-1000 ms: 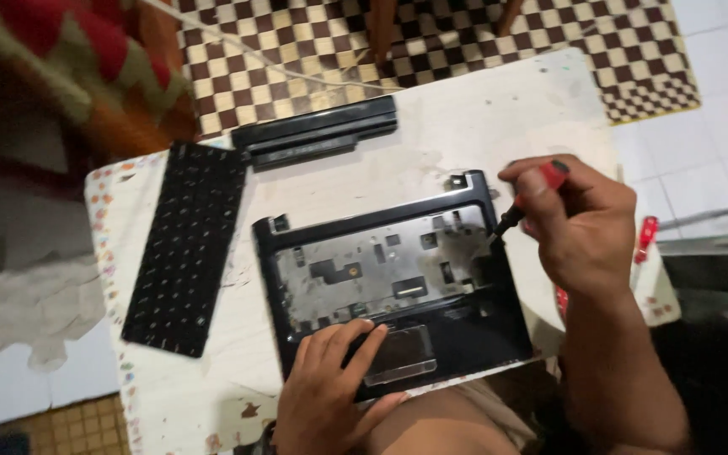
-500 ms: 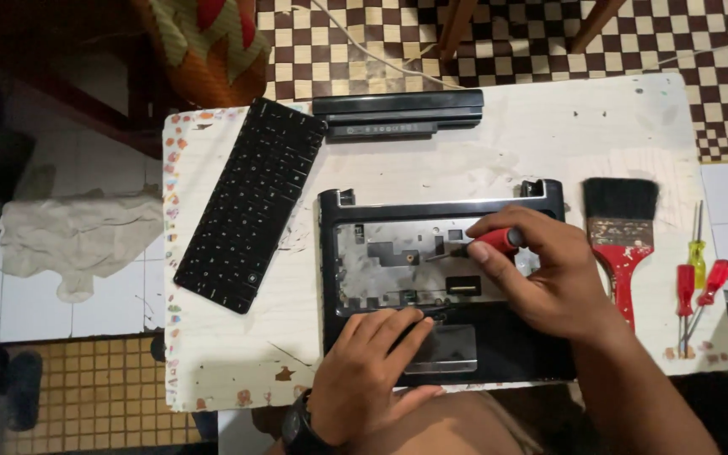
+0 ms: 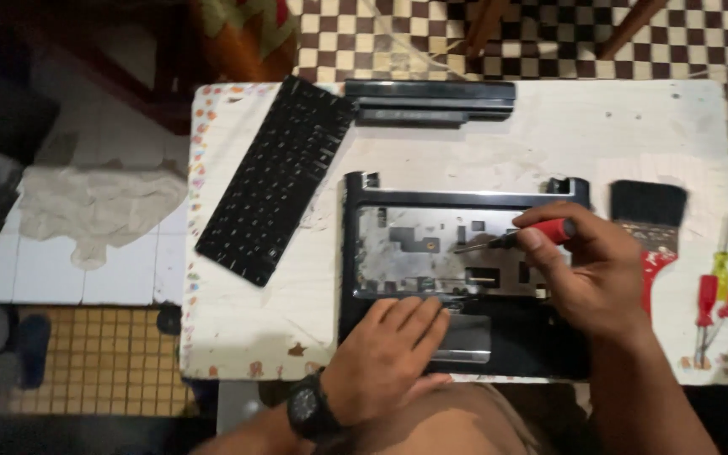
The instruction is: Disassembling a laptop by removing screws from the internal chassis and keyboard area using a screwdriver.
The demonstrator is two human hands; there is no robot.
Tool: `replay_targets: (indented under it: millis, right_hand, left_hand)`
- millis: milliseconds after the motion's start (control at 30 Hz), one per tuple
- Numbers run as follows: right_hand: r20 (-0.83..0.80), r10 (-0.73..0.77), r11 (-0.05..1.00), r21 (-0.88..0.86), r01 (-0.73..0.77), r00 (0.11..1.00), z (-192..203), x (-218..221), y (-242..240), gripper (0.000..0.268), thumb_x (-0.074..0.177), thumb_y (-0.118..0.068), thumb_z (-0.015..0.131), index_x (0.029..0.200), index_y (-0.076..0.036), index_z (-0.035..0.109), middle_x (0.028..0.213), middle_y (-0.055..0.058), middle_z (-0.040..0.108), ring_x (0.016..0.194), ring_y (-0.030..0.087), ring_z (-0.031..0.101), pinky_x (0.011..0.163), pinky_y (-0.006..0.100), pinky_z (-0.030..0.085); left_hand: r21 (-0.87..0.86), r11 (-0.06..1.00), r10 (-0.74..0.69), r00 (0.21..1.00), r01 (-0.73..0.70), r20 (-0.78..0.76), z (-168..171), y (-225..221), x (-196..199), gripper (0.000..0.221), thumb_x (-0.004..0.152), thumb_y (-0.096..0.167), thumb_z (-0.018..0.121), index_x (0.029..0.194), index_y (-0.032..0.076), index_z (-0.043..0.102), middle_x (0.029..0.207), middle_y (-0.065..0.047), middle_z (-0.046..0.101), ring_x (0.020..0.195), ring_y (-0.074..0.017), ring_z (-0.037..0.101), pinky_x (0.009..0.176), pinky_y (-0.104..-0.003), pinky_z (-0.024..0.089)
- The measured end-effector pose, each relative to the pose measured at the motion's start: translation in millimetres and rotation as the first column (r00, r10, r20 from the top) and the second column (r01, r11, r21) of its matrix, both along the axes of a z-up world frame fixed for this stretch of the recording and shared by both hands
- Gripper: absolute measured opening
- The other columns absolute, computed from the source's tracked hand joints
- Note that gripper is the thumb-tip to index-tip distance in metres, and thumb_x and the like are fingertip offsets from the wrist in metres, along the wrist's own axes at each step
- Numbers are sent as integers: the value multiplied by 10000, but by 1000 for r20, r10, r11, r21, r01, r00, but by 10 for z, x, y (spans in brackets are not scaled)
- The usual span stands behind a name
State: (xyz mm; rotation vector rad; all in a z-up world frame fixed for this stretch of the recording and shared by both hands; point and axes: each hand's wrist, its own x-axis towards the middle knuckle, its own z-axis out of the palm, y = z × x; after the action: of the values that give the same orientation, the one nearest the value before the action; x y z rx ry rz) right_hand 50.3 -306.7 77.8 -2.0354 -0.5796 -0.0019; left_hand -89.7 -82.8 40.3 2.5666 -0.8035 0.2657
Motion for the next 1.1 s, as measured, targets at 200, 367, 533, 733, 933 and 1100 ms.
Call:
replay_targets:
  millis: [200,367,533,733,933,1100]
  right_hand:
    - [-99,-44,999,21,46,994,-10,-89,34,137,1045,-99,661,1085,30,689,897,104,680,740,145,603,692,237,475]
    - [20,89,995,-55,-88,996,68,-38,102,144,1009,-61,669,1092,56,686,946,137,712,793,191,653,734,287,519]
    - [121,198,972,-155,-178,973,270,19,296,169,1000,-77,675,1085,70,687,927,152,698,784,224,638,710,305,467]
    - [109,341,932,-170,-320,934,391,128,658,160,985,-73,655,1078,56,671,923,156,708,768,225,652,700,312,498]
    - [137,399,910,-180,-374,906,350,303,884,122,1019,-101,628,1073,8,644,893,117,666,693,183,623,629,268,515]
    - [101,431,886,-236,-400,896,265,399,1020,109,1005,-114,626,1068,-27,647,881,87,654,688,185,590,627,301,493]
  left_hand:
    - [231,966,-161,971,119,175,-83,3,93,657,885,506,697,1357,65,578,1372,-123,572,1231,-245,556,1047,-421,431]
    - [336,929,-228,956,157,183,-111,19,160,684,928,609,591,1400,117,527,1368,-103,532,1199,-242,522,1030,-405,430]
    - [282,943,-234,953,174,194,-193,44,172,679,926,616,571,1387,117,566,1315,-89,565,1181,-240,531,999,-397,420]
    - [174,958,-257,952,228,169,-338,59,148,656,949,552,550,1430,105,554,1409,-107,591,1270,-267,574,1064,-461,449]
    - [117,971,-223,964,207,146,-260,65,171,723,889,559,673,1430,99,541,1389,-104,570,1195,-257,567,980,-450,470]
    - [95,972,-227,964,216,136,-255,67,178,692,909,530,656,1416,67,568,1400,-140,566,1202,-284,558,1038,-455,425]
